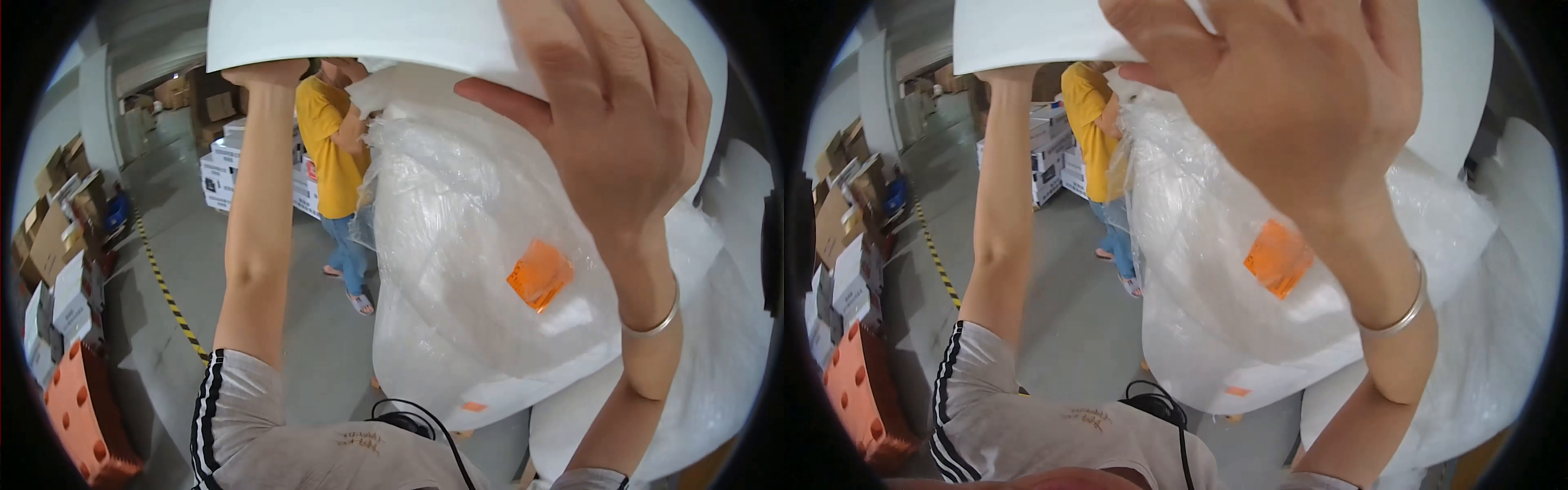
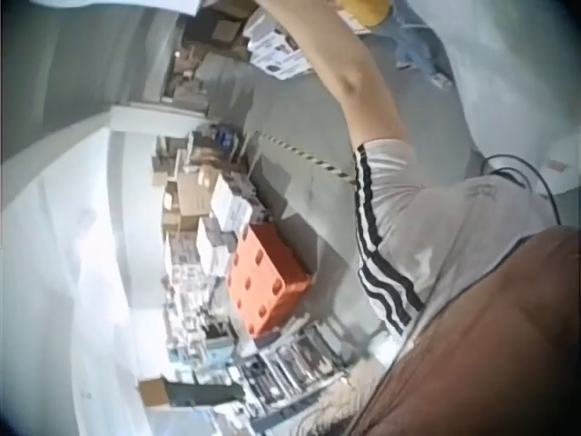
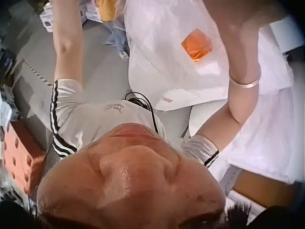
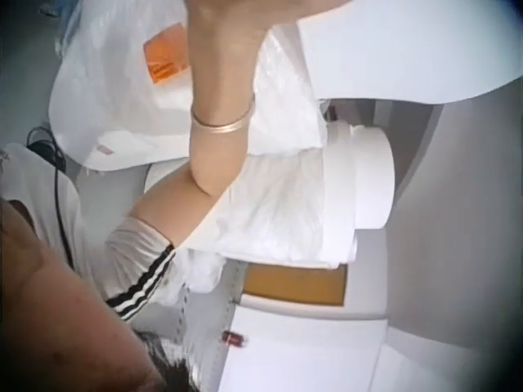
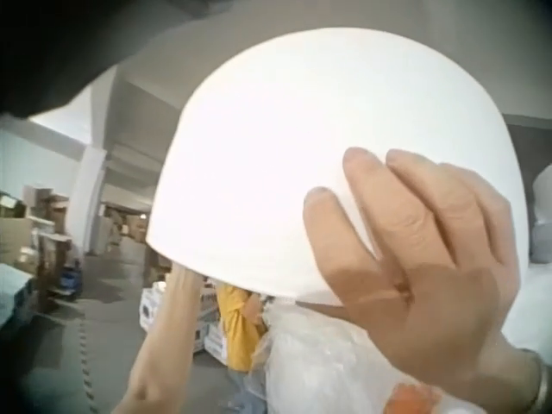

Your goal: Prepare and move large rolls of paper and their associated spindles in a paper mill.

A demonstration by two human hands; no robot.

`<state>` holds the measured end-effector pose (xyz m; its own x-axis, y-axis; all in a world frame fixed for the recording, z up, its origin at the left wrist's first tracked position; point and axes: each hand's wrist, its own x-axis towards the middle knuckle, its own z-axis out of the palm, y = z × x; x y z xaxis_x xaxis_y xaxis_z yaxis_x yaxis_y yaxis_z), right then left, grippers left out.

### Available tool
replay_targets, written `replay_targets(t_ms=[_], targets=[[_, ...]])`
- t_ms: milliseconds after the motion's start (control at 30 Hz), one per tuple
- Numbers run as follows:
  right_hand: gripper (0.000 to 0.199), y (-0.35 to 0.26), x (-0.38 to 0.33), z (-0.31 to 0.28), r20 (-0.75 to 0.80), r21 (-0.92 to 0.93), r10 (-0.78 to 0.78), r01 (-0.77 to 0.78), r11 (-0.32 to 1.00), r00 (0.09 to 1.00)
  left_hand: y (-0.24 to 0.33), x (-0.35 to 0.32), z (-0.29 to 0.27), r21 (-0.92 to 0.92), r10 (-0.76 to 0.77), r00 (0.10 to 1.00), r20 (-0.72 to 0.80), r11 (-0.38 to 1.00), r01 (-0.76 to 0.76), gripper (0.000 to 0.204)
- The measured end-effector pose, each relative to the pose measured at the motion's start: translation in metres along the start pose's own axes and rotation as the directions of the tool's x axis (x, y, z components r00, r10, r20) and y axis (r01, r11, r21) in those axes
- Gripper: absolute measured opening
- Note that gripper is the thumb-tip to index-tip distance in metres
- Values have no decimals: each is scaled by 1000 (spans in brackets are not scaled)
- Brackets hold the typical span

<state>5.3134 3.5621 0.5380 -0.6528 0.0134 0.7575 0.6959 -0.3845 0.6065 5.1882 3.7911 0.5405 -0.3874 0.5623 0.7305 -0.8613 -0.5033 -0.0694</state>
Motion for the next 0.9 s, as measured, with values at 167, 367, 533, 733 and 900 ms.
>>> replay_targets(t_ms=[167, 367, 533, 733, 900], targets=[[29, -9, 0, -1, 63, -198, -90, 101, 975, 994, -22, 49, -65, -271, -230, 904, 361, 902, 337, 60], [33, 4, 11, -12, -61, -176, -141, 129, 976, 988, -5, 53, -55, -385, -239, 896, 373, 839, 384, 61], [39, 20, 6, -40, -92, -223, -221, 196, 955, 971, 27, 25, -18, -236, -116, 919, 378, 947, 216, 60], [50, 55, -11, -81, -213, -207, -295, 252, 945, 931, 114, -36, 62, 59, 173, 942, 287, 978, -198, 59], [45, 96, -44, -113, -294, -85, -223, 207, 975, 930, 146, -92, 113, 89, 420, 849, 320, 879, -469, 58]])
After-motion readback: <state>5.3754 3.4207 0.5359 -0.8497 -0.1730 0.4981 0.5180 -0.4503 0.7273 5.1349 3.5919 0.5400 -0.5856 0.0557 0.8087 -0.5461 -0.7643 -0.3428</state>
